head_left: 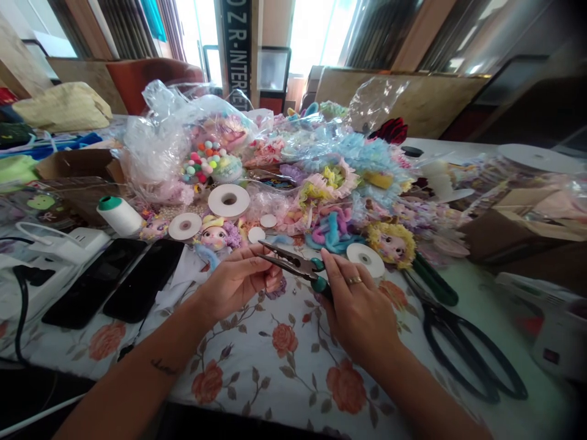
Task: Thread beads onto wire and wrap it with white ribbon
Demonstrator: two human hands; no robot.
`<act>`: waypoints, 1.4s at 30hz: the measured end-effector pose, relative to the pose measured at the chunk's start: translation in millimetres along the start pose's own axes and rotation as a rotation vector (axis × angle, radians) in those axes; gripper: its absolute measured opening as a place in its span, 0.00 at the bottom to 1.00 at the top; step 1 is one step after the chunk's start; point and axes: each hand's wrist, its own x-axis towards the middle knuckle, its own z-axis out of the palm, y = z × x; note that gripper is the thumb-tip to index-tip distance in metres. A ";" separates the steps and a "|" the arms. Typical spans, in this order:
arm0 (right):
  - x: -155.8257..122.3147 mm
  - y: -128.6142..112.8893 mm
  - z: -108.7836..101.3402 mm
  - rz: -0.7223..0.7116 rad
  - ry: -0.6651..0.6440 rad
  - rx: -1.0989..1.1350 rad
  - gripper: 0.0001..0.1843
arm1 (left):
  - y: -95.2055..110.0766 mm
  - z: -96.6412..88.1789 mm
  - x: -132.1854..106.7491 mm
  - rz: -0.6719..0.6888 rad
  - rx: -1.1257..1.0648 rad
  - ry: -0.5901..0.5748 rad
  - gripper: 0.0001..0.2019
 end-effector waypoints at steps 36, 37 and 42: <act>4.9 10.7 2.6 -0.076 0.160 0.084 0.19 | 1.5 0.8 -5.0 0.029 0.203 -0.137 0.08; 4.8 10.4 2.6 -0.076 0.161 0.083 0.19 | 1.5 1.0 -5.0 0.028 0.205 -0.136 0.08; 3.6 9.8 4.2 -0.071 0.148 0.093 0.18 | 1.3 0.6 -3.8 0.018 0.190 -0.137 0.06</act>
